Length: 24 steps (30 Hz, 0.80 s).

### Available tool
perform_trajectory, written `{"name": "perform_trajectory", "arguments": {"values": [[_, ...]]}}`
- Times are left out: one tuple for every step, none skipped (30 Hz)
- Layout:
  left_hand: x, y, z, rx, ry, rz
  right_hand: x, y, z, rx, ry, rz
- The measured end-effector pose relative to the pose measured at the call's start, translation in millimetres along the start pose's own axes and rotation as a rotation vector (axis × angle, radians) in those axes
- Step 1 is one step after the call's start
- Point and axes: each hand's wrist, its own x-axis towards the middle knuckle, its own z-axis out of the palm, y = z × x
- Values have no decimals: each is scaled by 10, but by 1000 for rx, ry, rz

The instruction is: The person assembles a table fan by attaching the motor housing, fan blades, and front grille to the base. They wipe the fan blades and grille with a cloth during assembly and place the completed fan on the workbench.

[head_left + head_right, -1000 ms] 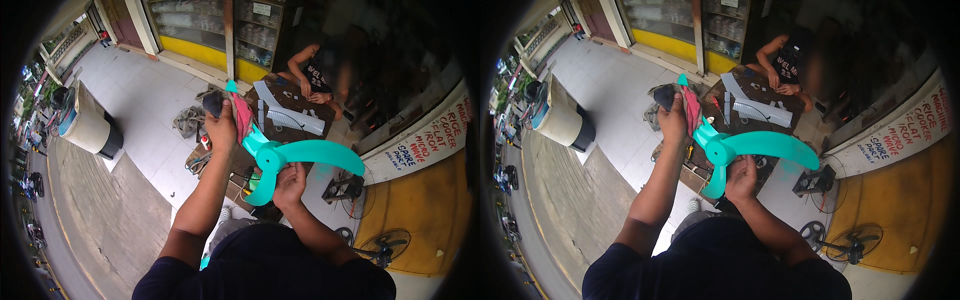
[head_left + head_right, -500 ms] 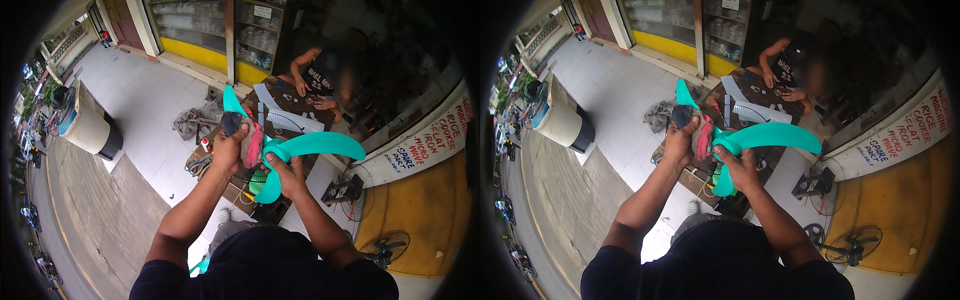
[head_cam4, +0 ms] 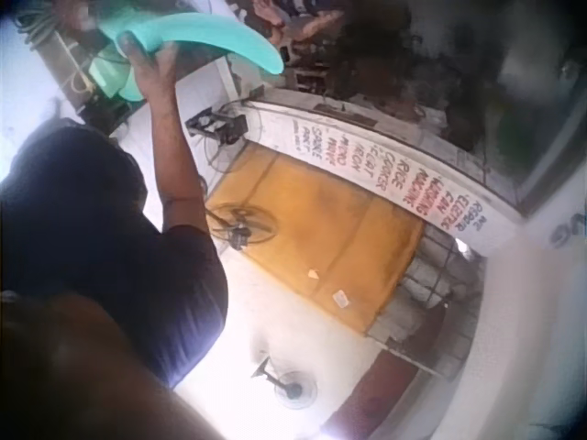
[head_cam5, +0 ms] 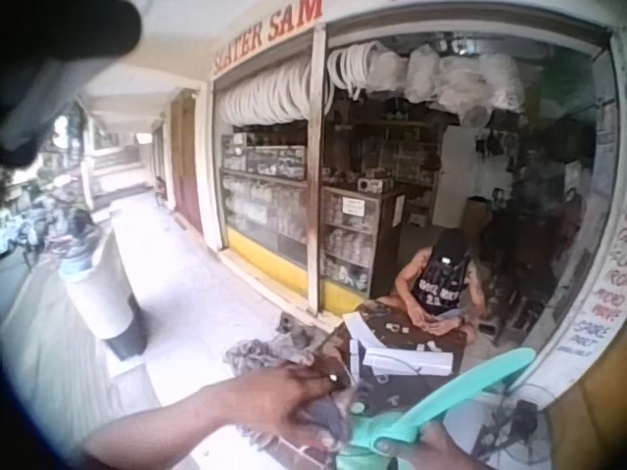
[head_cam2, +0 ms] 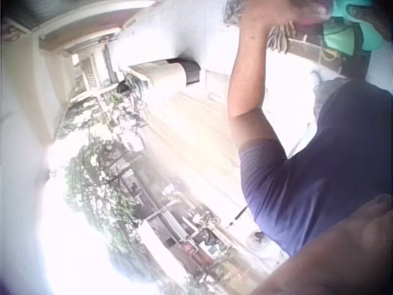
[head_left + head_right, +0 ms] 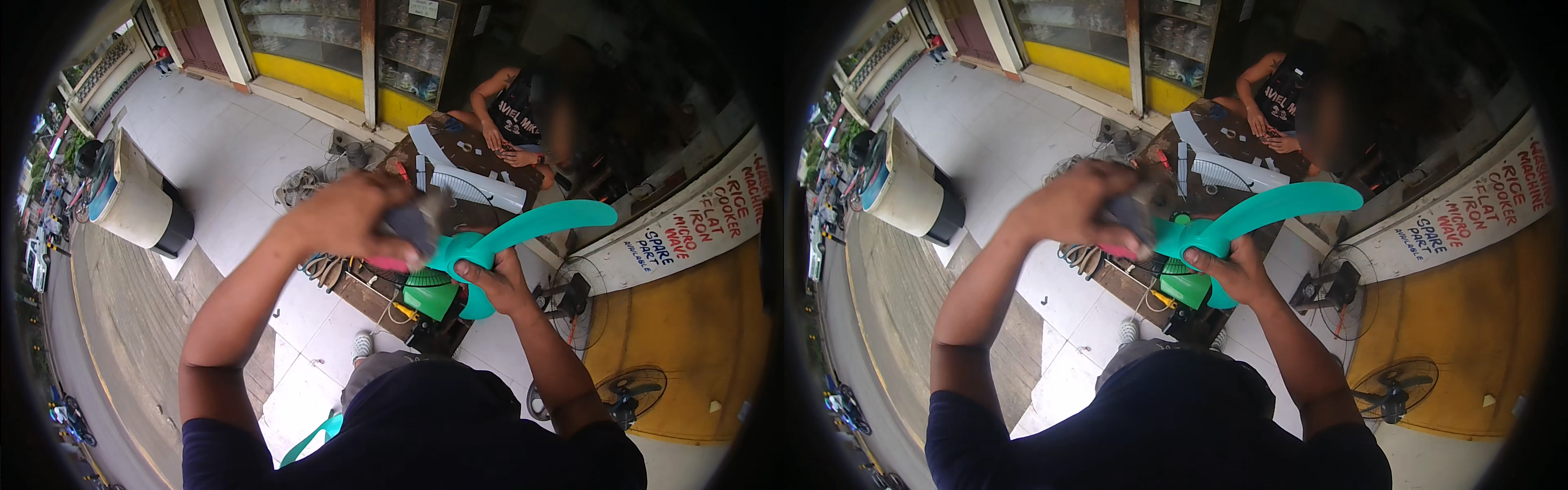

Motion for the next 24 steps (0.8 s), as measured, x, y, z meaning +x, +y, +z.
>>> {"name": "perform_trajectory", "arguments": {"values": [[42,272,339,255,-112,53,19,-36,-22,24,-61,-53],[77,389,530,273,-127,-66,62,-96,-46,-123,-83,-131],[97,471,675,232,-156,-107,46,-183,-64,-140,-137,-109],[107,517,760,279,-143,-115,6,-316,-105,-158,-166,-32],[119,522,784,280,-160,-89,-25,-463,-147,-189,-155,75],[115,516,745,259,-204,-63,-60,-611,-201,-309,-197,-55],[108,490,655,285,-144,-38,-83,-790,-277,-356,-199,-27],[130,439,523,325,-103,-5,-62,-982,-363,-399,-184,-22],[157,395,389,367,0,84,-65,-1142,-417,-429,-170,-29],[184,343,259,398,-43,65,-50,-1280,-465,-460,-146,-5],[216,283,143,432,-13,99,-30,-1399,-518,-486,-131,4],[219,228,63,466,51,131,-52,-1475,-558,-508,-115,21],[200,159,-3,464,28,157,-87,-1524,-613,-561,-110,-1],[161,66,-51,469,44,182,-131,-1549,-699,-615,-106,-24],[82,-46,-87,474,60,209,-197,-1544,-820,-696,-111,-87],[-33,-202,-130,540,25,127,-309,-1498,-974,-736,-48,-103],[-171,-387,-168,607,-8,45,-421,-1451,-1204,-609,89,-29],[-394,-560,-238,610,-27,-199,-558,-1392,-1490,-502,210,11],[-620,-744,-277,632,-31,-479,-760,-1320,-1802,-329,416,98],[-880,-871,-215,583,92,-650,-968,-1180,-2119,-305,697,145],[-1134,-974,-57,388,234,-752,-1259,-1006,-2407,-249,819,127],[-1374,-1042,130,86,456,-733,-1581,-773,-2642,-162,979,128],[-1586,-1076,368,-196,464,-1048,-1905,-477,-2818,27,1099,129],[-1753,-1055,705,-440,612,-1073,-2199,-141,-2951,217,1238,135]]}}
